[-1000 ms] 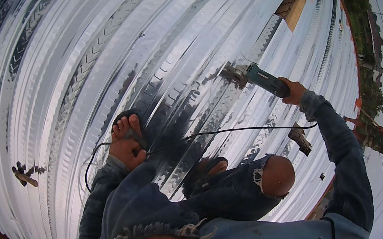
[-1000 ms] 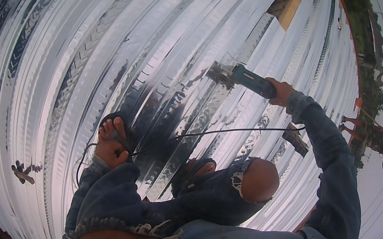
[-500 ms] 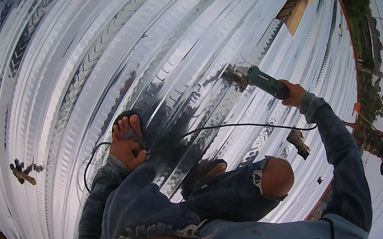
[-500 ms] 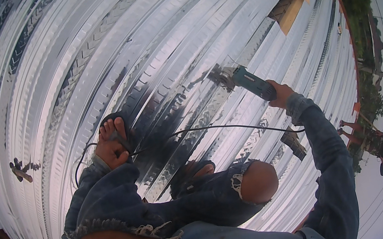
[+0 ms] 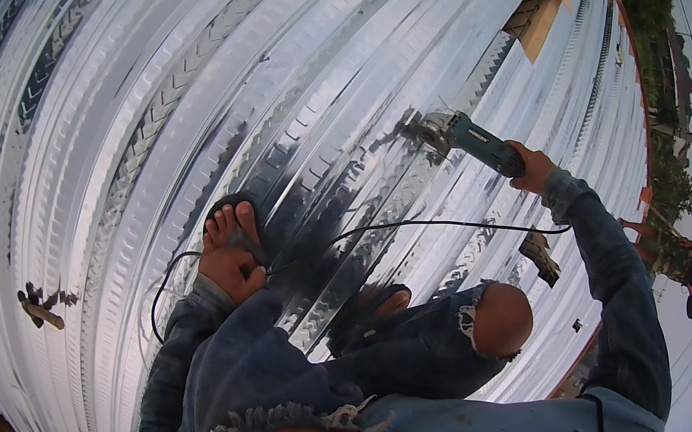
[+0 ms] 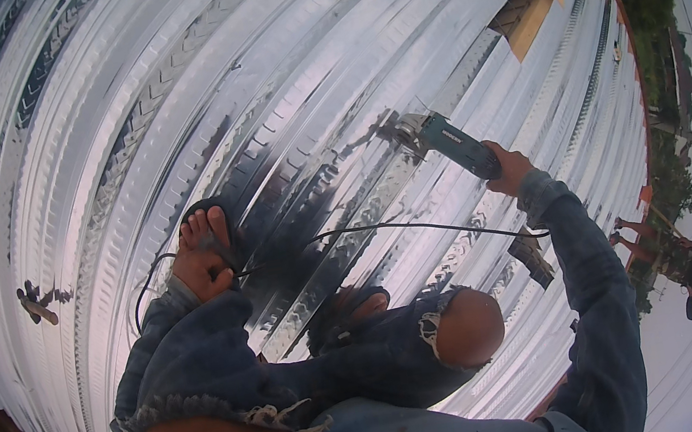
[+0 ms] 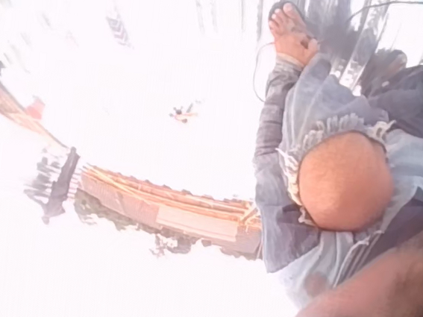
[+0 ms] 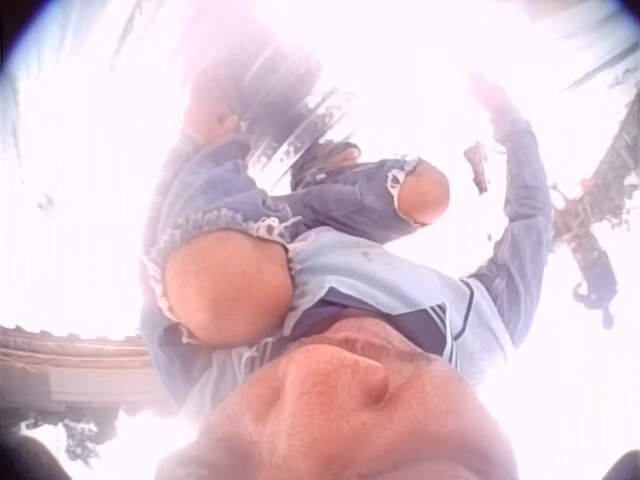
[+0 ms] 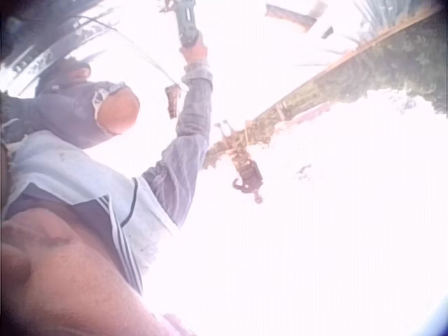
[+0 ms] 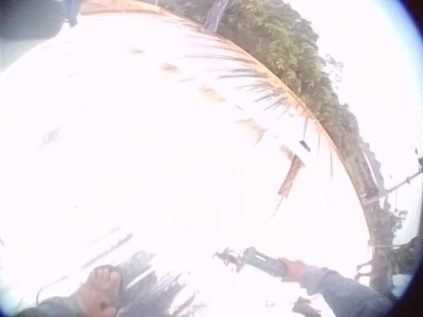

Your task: The person uses an angle grinder to cut a corrugated metal sheet on a roof. They hold the tool with both hands and move it along the metal surface, creating a cut line. Another person is visible nearby, also working on the roof.

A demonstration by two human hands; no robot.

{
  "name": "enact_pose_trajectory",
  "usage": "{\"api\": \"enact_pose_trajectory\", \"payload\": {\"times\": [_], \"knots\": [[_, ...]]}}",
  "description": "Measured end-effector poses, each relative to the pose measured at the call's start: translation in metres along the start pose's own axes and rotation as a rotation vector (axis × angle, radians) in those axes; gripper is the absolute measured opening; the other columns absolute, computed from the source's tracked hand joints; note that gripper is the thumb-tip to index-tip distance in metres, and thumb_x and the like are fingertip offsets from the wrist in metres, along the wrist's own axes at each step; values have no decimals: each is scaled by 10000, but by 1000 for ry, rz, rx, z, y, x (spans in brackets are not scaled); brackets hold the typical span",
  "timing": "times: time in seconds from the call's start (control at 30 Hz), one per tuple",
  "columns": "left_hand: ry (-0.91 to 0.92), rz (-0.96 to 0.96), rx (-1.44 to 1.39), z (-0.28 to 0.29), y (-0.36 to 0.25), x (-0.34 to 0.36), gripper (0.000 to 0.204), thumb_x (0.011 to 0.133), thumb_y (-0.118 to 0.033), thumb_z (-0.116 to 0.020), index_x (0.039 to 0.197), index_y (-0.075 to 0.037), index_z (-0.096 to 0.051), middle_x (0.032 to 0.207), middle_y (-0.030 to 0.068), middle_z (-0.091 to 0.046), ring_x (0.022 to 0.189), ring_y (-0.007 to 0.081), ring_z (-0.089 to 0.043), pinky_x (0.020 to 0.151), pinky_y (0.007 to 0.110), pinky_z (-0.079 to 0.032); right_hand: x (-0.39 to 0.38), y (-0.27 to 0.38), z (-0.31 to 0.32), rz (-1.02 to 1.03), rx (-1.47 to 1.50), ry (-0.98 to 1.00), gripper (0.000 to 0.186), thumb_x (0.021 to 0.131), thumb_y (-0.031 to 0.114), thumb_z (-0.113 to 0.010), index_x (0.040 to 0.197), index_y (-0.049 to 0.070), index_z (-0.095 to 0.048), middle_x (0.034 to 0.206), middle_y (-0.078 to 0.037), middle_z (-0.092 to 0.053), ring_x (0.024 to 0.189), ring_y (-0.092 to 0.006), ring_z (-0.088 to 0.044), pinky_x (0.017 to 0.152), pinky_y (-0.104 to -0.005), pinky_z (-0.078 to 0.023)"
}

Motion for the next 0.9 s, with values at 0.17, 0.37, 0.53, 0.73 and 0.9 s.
{"api": "enact_pose_trajectory", "payload": {"times": [0.17, 0.37, 0.53, 0.73, 0.9], "knots": [[-115, -76, 66, 0, -1, -1, 231, 613, -311, -640, 692, -104, -706, 1054, 192, -635, 1221, 432, -417, 1049, 574, -227, 1, 4, 0, -105, -93, 61, 866, 642, 220, -753, 1388, 196, -314, 1006, -215, -643, 951, -393, -618, 871, -429, -498], [25, 13, 38, -2, 4, 1, 224, 620, -299, -649, 704, -98, -701, 1166, 218, -571, 1271, 445, -346, 1062, 585, -185, 4, 3, -4, -92, -96, 30, 879, 634, 226, -758, 1389, 204, -310, 979, -220, -644, 941, -399, -618, 867, -434, -500], [-100, -79, 104, -4, 4, 2, 257, 613, -334, -630, 669, -94, -701, 975, 185, -660, 1154, 457, -470, 1028, 595, -241, 8, 2, -8, -68, -61, 42, 887, 638, 234, -759, 1393, 220, -293, 972, -215, -644, 941, -395, -616, 854, -437, -501], [-138, -76, 50, -5, 5, 1, 250, 614, -323, -628, 677, -93, -703, 1002, 198, -652, 1213, 451, -431, 1045, 595, -222, 9, 4, -4, -95, -103, 55, 885, 638, 229, -758, 1392, 220, -294, 958, -214, -644, 923, -395, -618, 841, -435, -504], [-11, -4, 27, -2, 3, 2, 235, 617, -293, -643, 735, -102, -712, 1197, 232, -544, 1288, 450, -333, 1067, 598, -168, 10, 3, -3, -89, -106, 67, 898, 634, 236, -758, 1398, 221, -286, 960, -219, -643, 918, -395, -621, 838, -438, -508]]}}
Point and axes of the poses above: each hand's wrist, its own x-axis towards the middle knuckle, its own z-axis out of the back of the hand, y = z × x, the point moved 2 cm from there along x, towards the middle knuckle
